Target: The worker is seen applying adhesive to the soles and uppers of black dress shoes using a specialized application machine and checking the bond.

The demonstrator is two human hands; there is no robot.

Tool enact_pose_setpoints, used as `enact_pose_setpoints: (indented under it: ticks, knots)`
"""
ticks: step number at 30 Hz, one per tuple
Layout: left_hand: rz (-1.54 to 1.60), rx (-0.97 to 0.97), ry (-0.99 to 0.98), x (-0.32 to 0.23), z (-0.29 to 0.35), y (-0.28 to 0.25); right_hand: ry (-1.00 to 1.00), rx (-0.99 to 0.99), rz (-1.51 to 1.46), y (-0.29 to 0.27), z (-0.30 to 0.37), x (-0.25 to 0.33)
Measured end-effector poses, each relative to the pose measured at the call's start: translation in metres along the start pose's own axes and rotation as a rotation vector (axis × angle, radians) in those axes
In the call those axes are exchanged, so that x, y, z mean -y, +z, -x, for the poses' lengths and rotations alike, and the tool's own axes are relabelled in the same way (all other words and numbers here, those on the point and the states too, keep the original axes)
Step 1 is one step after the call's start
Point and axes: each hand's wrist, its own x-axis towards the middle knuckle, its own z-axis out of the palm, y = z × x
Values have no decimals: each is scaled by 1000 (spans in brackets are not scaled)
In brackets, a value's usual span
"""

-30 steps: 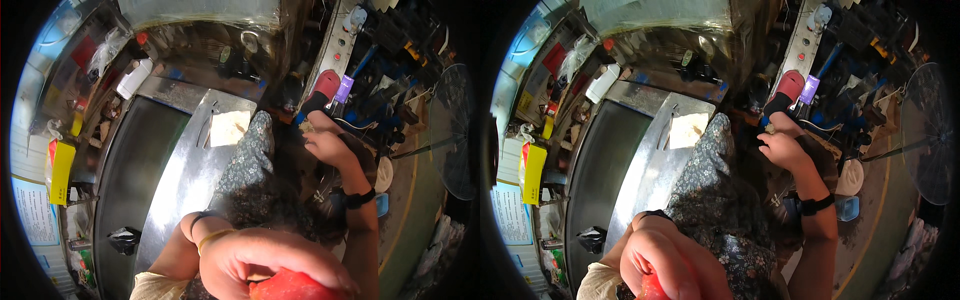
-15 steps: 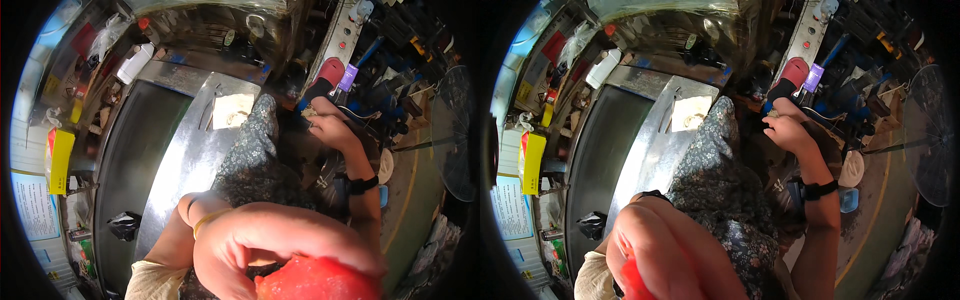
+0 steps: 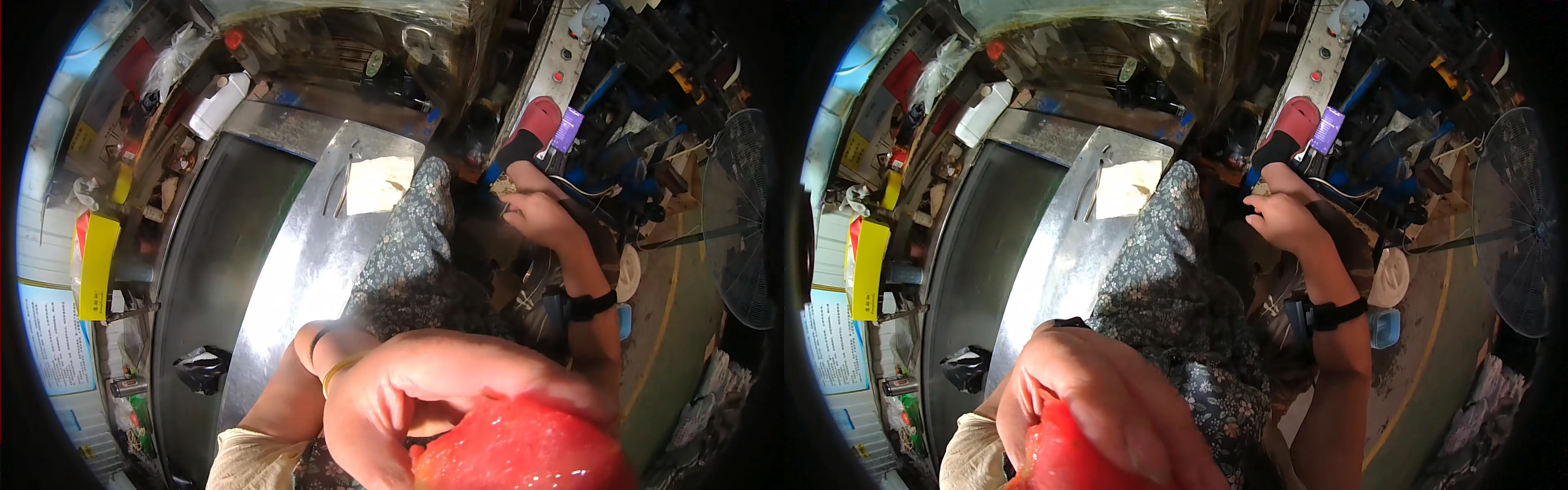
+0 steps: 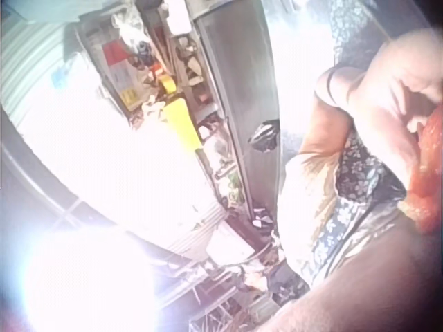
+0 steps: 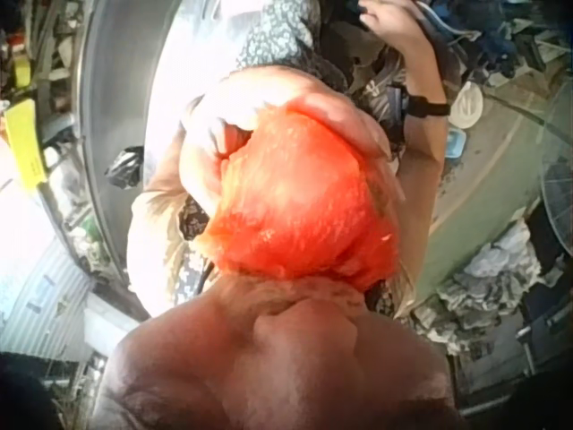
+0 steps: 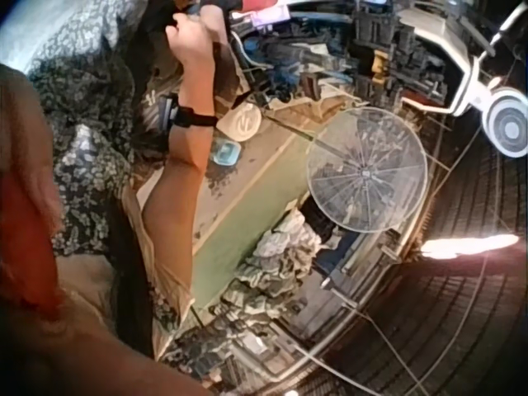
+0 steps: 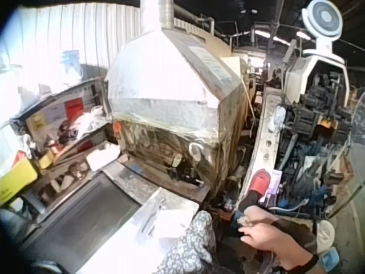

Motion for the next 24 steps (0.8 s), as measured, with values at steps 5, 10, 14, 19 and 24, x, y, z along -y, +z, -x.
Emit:
enact_pose_setpoints:
  ticks: [5, 10, 14, 19, 24]
  knots:
    - [-2, -15, -14, 0, -1, 3, -8, 0, 20, -2, 1, 1]
    - [15, -49, -21, -1, -2, 6, 5, -4, 32, -3, 2, 3]
    - [12, -88, -50, -4, -2, 8, 1, -7, 31, -3, 2, 3]
    - [53, -209, -146, -13, 0, 6, -14, -37, 19, -3, 4, 3]
    - [123, -318, -345, -33, 9, -4, -51, -107, 61, -2, 7, 3]
